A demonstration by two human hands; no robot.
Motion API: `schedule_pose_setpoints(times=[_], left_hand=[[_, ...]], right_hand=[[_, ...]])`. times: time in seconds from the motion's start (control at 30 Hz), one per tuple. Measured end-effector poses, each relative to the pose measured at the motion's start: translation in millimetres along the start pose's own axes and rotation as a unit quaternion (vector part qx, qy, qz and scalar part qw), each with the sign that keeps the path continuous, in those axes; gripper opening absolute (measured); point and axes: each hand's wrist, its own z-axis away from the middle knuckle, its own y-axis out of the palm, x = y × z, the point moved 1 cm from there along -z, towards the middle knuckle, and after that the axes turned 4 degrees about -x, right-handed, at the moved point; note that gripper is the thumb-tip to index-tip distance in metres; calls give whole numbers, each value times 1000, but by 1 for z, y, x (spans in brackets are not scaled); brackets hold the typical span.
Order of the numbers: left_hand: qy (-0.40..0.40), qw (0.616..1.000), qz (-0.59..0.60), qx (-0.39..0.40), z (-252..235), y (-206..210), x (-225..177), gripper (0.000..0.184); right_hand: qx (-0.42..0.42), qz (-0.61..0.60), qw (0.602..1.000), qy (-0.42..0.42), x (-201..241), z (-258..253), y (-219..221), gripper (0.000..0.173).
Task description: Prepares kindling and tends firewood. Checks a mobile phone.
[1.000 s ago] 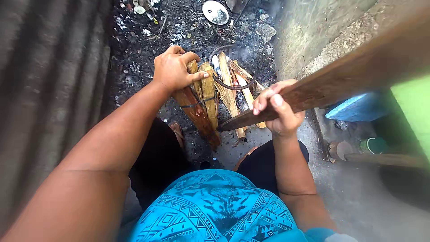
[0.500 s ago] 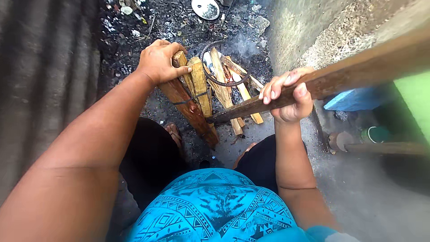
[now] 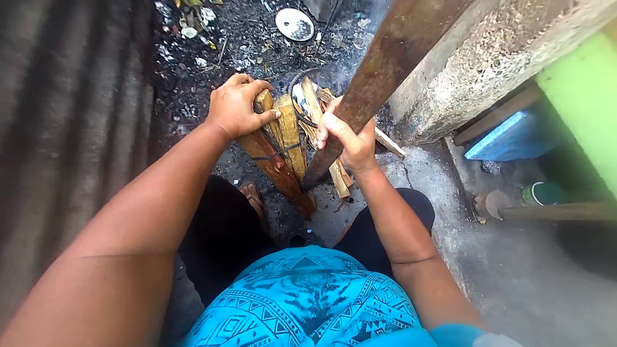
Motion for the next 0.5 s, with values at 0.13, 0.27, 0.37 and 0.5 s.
schedule_pose_setpoints(times=[0.13,0.27,0.37,0.5], left_hand=[[12,1000,6,-17,6,2,-1,65],[19,999,16,-28,6,5,4,70],[24,999,18,-32,3,7,4,71],[33,998,21,-44,2,9,3,68]], right_hand=[[-4,28,999,15,0,4,17,8],[-9,59,998,14,-11,-3,26,7],[-17,88,995,36,-26,-23,33,8],[-17,74,995,67,-52,-39,29,8]])
